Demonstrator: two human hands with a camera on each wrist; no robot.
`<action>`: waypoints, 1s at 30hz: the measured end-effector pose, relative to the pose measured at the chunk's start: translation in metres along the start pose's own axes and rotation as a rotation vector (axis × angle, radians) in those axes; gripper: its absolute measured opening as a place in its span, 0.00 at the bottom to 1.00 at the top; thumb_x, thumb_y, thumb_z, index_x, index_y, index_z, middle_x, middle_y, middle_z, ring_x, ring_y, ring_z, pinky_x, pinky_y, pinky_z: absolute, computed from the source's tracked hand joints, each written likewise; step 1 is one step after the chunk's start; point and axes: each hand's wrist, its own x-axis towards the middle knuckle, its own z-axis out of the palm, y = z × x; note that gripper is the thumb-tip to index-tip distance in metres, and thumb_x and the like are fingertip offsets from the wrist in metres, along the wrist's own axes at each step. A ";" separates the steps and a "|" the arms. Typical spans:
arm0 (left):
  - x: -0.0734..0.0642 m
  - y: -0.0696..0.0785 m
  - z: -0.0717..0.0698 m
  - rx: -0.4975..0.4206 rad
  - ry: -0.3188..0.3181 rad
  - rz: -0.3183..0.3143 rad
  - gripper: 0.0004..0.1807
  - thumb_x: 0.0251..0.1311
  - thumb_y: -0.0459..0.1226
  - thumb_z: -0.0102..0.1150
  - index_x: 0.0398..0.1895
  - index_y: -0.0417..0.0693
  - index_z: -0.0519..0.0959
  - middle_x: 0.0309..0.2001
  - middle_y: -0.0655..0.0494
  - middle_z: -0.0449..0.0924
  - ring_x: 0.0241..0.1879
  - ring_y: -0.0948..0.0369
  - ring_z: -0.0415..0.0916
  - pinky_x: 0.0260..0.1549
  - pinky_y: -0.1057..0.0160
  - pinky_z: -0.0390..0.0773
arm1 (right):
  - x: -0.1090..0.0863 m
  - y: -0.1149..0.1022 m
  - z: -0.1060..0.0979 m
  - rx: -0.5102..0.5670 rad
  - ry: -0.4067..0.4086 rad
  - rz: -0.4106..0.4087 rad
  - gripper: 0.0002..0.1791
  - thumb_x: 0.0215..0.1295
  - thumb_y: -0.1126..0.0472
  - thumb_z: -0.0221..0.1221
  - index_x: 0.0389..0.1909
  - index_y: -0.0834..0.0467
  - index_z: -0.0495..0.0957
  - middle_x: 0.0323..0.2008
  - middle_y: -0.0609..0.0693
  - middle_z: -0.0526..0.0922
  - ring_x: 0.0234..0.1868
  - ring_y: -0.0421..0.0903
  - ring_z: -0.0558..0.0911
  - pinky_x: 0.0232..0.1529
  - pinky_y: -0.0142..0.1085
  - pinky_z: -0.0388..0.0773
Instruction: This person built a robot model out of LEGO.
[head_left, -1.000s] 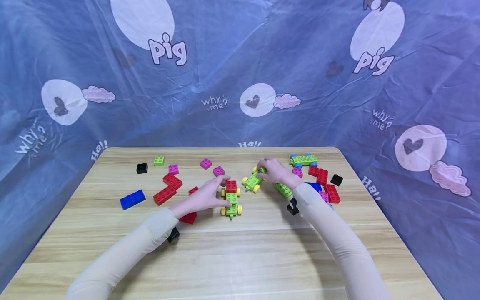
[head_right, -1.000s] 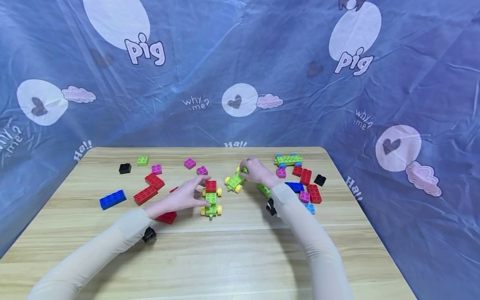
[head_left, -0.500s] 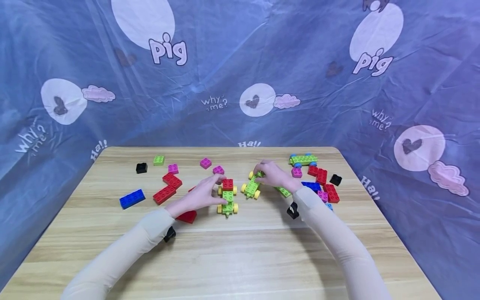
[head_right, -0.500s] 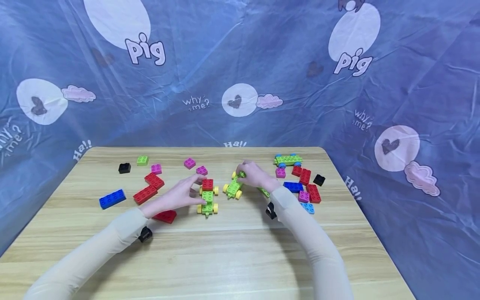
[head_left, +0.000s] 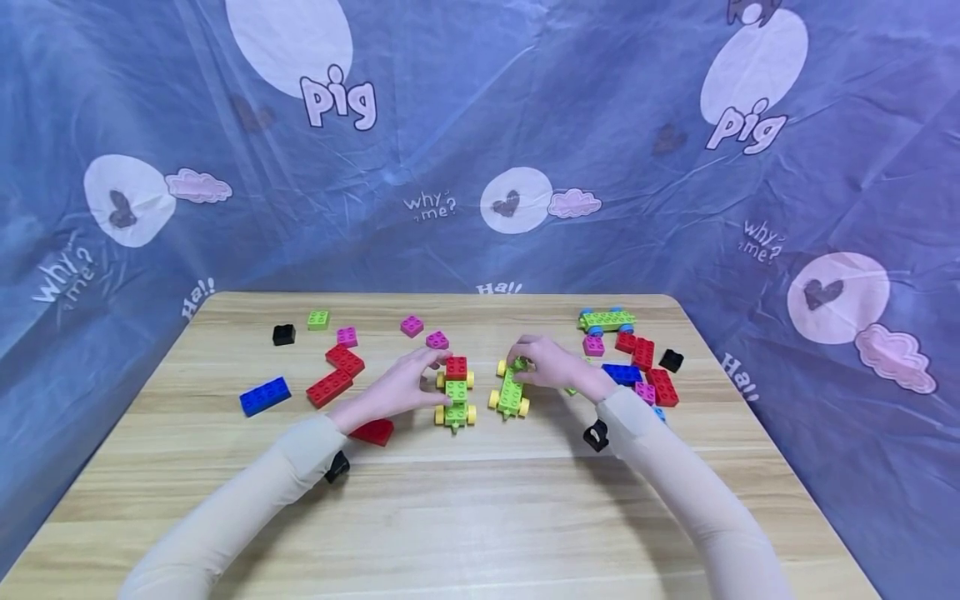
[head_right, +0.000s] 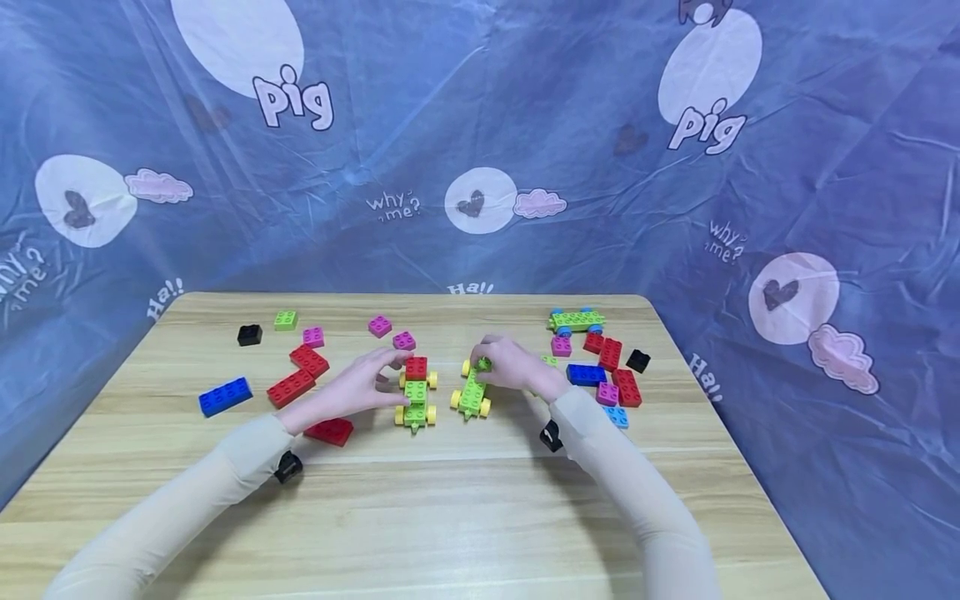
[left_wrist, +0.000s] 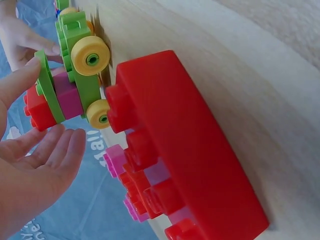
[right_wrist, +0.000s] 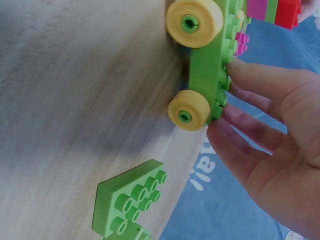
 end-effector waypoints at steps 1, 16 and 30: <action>0.000 0.000 0.000 -0.002 0.000 0.000 0.43 0.54 0.45 0.73 0.71 0.41 0.64 0.62 0.42 0.75 0.60 0.47 0.75 0.58 0.48 0.79 | -0.001 -0.001 0.000 -0.003 -0.007 -0.004 0.12 0.58 0.64 0.68 0.43 0.63 0.82 0.44 0.57 0.85 0.47 0.54 0.84 0.53 0.46 0.83; 0.004 -0.001 0.000 -0.052 0.004 -0.007 0.40 0.55 0.40 0.72 0.69 0.39 0.65 0.61 0.41 0.76 0.60 0.47 0.75 0.56 0.53 0.82 | -0.011 0.002 -0.008 0.038 -0.082 0.052 0.19 0.59 0.62 0.68 0.50 0.67 0.81 0.48 0.62 0.85 0.47 0.55 0.85 0.51 0.46 0.84; 0.015 -0.004 0.002 -0.050 -0.003 0.005 0.39 0.58 0.40 0.70 0.69 0.37 0.64 0.62 0.39 0.74 0.60 0.46 0.74 0.57 0.51 0.81 | -0.023 -0.006 -0.009 0.079 -0.078 -0.062 0.18 0.56 0.61 0.70 0.46 0.65 0.83 0.42 0.59 0.86 0.40 0.52 0.85 0.44 0.42 0.86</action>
